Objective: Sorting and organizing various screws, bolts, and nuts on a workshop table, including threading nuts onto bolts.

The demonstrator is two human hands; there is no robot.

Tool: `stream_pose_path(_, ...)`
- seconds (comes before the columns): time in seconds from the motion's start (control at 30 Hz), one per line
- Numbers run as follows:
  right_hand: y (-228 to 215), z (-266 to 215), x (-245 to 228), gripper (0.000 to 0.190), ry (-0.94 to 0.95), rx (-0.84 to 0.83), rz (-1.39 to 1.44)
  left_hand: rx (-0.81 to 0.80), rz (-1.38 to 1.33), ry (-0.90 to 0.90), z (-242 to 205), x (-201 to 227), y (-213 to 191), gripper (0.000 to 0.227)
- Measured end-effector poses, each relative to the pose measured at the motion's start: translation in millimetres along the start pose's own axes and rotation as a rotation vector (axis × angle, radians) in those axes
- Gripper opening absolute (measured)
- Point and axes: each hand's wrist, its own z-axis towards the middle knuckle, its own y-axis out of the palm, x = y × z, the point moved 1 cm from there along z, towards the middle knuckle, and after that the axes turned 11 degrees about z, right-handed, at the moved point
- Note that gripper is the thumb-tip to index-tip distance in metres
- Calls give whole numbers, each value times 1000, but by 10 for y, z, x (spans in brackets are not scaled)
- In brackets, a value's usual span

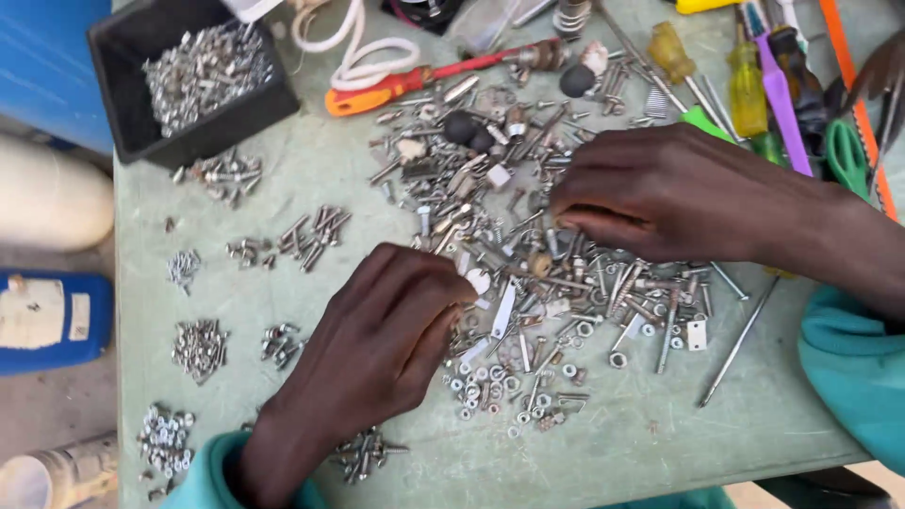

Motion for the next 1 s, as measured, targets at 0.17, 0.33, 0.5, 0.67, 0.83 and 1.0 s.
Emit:
stream_pose_path(0.17,-103,-58,-62,15,50,-112,175,-58,10,13,103,108,70,27)
stream_pose_path(0.33,-39,-120,-68,17,99,-203,279,-173,195,71,271,161,294,36)
stream_pose_path(0.5,-20,-223,79,31,106,-173,-4,-67,274,24,274,-39,414,32)
stream_pose_path(0.67,-82,-287,61,20,163,-184,36,-33,232,-28,205,-131,312,23)
stream_pose_path(0.83,-44,-209,-132,17,83,-194,262,-14,99,-3,209,-114,292,20)
stream_pose_path(1.0,40,-144,-238,63,-1,-154,235,-46,125,67,178,-19,306,40)
